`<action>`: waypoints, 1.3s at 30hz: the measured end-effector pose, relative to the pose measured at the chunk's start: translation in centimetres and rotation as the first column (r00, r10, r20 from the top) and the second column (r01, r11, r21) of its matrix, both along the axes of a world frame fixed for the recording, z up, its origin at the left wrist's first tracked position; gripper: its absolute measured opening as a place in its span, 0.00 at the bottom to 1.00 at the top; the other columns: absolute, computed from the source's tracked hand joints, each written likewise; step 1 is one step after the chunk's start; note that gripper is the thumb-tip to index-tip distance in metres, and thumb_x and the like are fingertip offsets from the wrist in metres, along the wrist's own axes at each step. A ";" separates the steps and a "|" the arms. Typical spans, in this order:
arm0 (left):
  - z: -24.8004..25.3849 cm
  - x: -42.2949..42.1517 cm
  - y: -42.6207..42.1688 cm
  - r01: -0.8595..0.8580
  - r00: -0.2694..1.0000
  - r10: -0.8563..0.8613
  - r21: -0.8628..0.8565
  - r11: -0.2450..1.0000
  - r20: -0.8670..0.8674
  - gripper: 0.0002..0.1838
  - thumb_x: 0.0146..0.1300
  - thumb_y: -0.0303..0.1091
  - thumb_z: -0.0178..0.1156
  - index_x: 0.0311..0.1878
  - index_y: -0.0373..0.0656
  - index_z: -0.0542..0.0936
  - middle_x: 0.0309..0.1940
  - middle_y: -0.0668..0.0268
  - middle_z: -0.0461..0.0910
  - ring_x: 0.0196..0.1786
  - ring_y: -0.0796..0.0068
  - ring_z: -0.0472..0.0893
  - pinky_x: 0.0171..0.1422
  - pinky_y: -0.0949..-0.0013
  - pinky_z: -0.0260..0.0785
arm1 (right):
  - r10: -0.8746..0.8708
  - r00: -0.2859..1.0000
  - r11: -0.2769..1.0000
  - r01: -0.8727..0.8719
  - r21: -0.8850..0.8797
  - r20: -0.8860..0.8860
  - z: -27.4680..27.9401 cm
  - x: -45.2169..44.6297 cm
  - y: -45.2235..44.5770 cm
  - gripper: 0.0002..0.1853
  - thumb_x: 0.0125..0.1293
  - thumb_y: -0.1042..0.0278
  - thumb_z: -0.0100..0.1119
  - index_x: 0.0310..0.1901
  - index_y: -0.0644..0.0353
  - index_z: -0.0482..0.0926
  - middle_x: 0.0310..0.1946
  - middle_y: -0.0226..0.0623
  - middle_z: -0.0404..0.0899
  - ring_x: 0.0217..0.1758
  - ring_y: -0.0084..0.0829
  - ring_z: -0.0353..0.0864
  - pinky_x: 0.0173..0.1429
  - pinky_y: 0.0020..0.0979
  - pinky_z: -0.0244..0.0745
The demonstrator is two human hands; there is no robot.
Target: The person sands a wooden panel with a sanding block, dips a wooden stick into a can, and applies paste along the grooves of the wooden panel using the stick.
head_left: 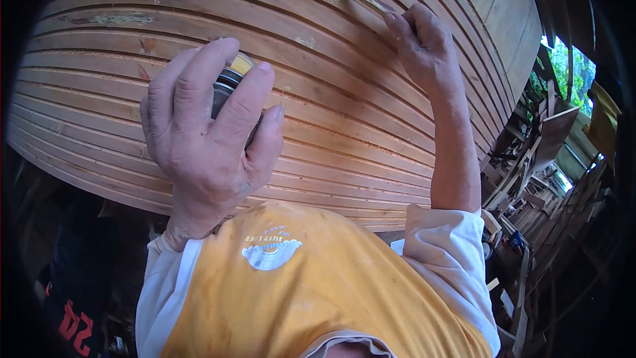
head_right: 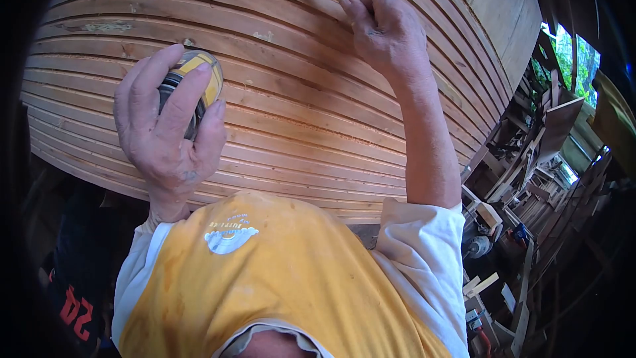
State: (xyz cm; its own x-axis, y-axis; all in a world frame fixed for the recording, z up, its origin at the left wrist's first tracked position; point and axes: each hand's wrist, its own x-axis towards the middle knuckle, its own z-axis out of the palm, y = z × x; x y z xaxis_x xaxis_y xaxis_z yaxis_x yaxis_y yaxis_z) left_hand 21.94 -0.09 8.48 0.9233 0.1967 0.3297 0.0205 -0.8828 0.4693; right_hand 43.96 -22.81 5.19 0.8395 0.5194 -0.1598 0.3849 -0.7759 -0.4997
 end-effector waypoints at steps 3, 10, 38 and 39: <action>-0.1 0.1 0.1 0.001 1.000 -0.001 -0.005 1.000 0.014 0.23 0.52 0.33 0.73 0.55 0.48 0.88 0.61 0.57 0.82 0.59 0.49 0.81 0.64 0.49 0.74 | -0.039 0.999 0.999 0.039 -0.019 -0.035 -0.4 0.2 -0.5 0.20 0.76 0.56 0.68 0.34 0.65 0.77 0.22 0.31 0.66 0.28 0.24 0.63 0.33 0.33 0.64; 0.1 0.0 0.1 0.000 1.000 0.000 -0.001 1.000 -0.001 0.23 0.53 0.32 0.73 0.55 0.48 0.87 0.61 0.56 0.83 0.58 0.49 0.81 0.64 0.49 0.74 | 0.000 1.000 1.000 0.001 0.012 -0.030 -0.5 0.4 -0.9 0.20 0.77 0.55 0.67 0.34 0.63 0.77 0.22 0.28 0.64 0.27 0.21 0.63 0.32 0.31 0.63; -0.2 0.0 -0.1 0.003 1.000 -0.003 -0.010 1.000 0.014 0.22 0.54 0.33 0.72 0.55 0.47 0.87 0.61 0.57 0.82 0.59 0.49 0.80 0.63 0.49 0.74 | 0.104 0.980 0.981 -0.073 -0.180 0.171 0.5 -0.9 3.0 0.17 0.75 0.53 0.67 0.39 0.60 0.79 0.29 0.48 0.81 0.34 0.53 0.80 0.42 0.47 0.76; -0.1 0.0 0.0 0.008 1.000 -0.008 -0.007 1.000 0.012 0.22 0.54 0.33 0.72 0.55 0.47 0.87 0.61 0.57 0.82 0.59 0.49 0.80 0.63 0.49 0.74 | 0.137 0.972 0.985 -0.113 -0.134 0.193 0.5 -0.7 2.4 0.20 0.76 0.52 0.65 0.37 0.62 0.78 0.25 0.44 0.77 0.31 0.45 0.79 0.39 0.43 0.74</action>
